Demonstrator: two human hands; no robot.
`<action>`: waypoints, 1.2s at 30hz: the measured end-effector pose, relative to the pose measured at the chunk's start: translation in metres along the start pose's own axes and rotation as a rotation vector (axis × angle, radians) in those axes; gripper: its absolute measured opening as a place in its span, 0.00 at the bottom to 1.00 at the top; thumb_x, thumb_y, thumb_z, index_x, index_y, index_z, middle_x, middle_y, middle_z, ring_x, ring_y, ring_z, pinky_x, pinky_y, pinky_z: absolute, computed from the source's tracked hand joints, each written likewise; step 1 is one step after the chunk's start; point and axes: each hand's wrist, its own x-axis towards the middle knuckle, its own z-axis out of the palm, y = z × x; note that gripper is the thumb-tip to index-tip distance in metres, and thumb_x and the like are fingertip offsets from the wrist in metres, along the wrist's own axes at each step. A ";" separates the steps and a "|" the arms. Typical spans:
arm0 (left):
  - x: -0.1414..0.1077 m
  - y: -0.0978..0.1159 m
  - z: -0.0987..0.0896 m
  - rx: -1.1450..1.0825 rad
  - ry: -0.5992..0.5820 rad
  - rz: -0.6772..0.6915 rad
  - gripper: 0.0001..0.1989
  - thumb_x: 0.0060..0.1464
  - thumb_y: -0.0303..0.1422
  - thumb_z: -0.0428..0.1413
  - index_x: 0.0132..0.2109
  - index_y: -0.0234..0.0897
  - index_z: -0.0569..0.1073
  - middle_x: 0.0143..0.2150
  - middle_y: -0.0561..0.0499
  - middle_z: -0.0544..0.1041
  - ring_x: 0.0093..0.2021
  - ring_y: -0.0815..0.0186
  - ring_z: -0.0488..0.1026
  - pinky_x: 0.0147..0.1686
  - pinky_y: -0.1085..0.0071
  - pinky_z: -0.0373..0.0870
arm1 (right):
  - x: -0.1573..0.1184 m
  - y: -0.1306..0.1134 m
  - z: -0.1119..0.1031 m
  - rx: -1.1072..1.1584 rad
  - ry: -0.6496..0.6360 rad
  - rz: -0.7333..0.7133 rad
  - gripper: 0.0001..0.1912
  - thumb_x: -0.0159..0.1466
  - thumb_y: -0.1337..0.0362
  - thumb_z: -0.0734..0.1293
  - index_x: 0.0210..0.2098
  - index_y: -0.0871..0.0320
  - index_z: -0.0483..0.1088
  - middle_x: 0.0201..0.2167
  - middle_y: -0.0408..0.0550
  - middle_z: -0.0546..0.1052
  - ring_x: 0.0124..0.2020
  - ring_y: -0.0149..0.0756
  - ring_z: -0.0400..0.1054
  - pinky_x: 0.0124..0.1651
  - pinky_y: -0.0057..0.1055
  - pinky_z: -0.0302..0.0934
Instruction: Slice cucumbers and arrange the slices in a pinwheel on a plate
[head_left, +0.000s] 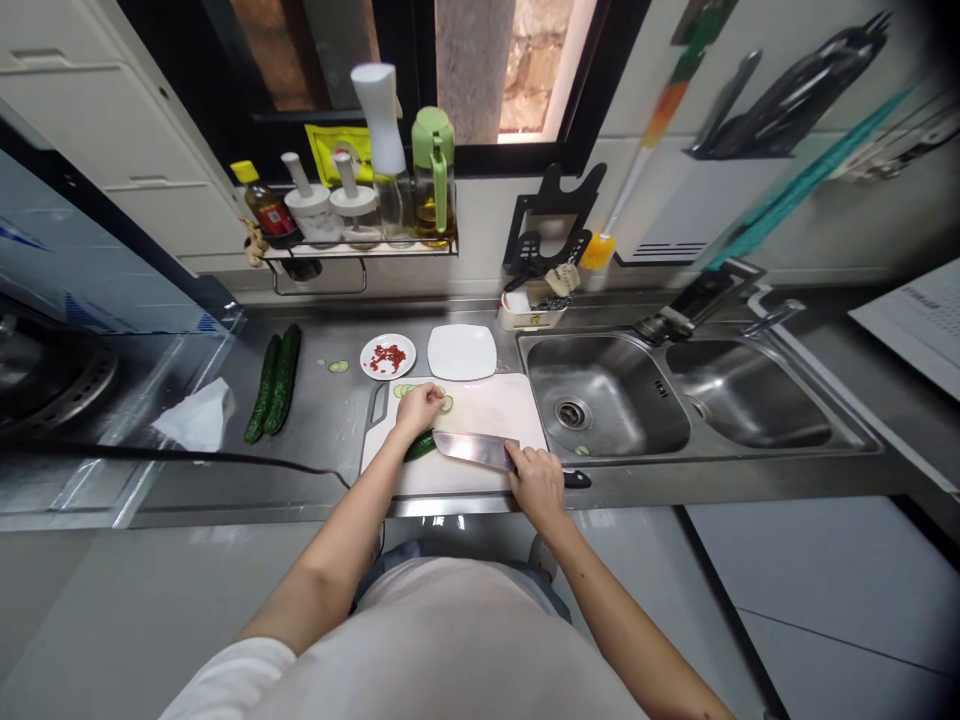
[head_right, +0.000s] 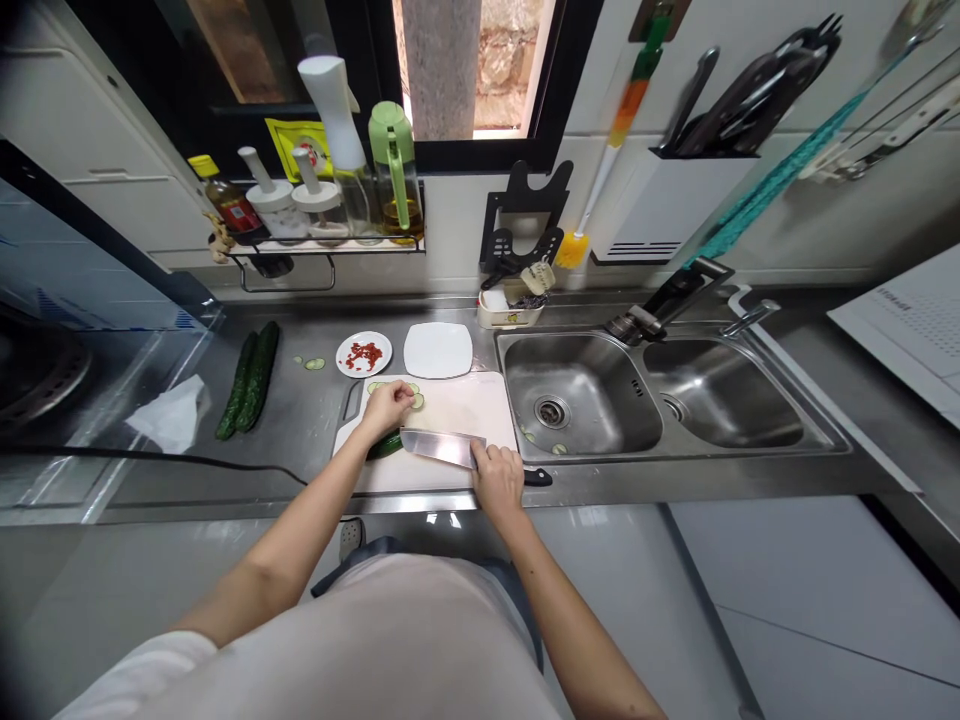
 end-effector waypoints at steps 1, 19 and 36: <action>0.004 -0.002 0.002 0.006 -0.003 -0.002 0.03 0.49 0.30 0.57 0.34 0.37 0.75 0.26 0.54 0.74 0.27 0.69 0.68 0.30 0.73 0.61 | 0.000 0.001 0.001 0.001 -0.001 0.007 0.23 0.63 0.65 0.63 0.58 0.55 0.66 0.38 0.52 0.74 0.42 0.41 0.61 0.45 0.34 0.45; 0.037 0.002 0.013 0.447 -0.087 -0.001 0.09 0.54 0.27 0.52 0.37 0.38 0.76 0.38 0.46 0.78 0.39 0.61 0.73 0.40 0.70 0.64 | -0.002 0.009 0.015 0.037 0.138 0.004 0.21 0.60 0.67 0.65 0.53 0.56 0.70 0.33 0.48 0.73 0.37 0.38 0.61 0.42 0.32 0.45; -0.022 -0.001 -0.008 0.121 0.055 0.009 0.09 0.54 0.34 0.55 0.40 0.38 0.77 0.37 0.49 0.78 0.38 0.64 0.73 0.42 0.69 0.67 | 0.009 0.006 0.012 0.249 0.058 0.133 0.21 0.62 0.67 0.60 0.54 0.55 0.70 0.45 0.48 0.77 0.45 0.38 0.67 0.49 0.30 0.53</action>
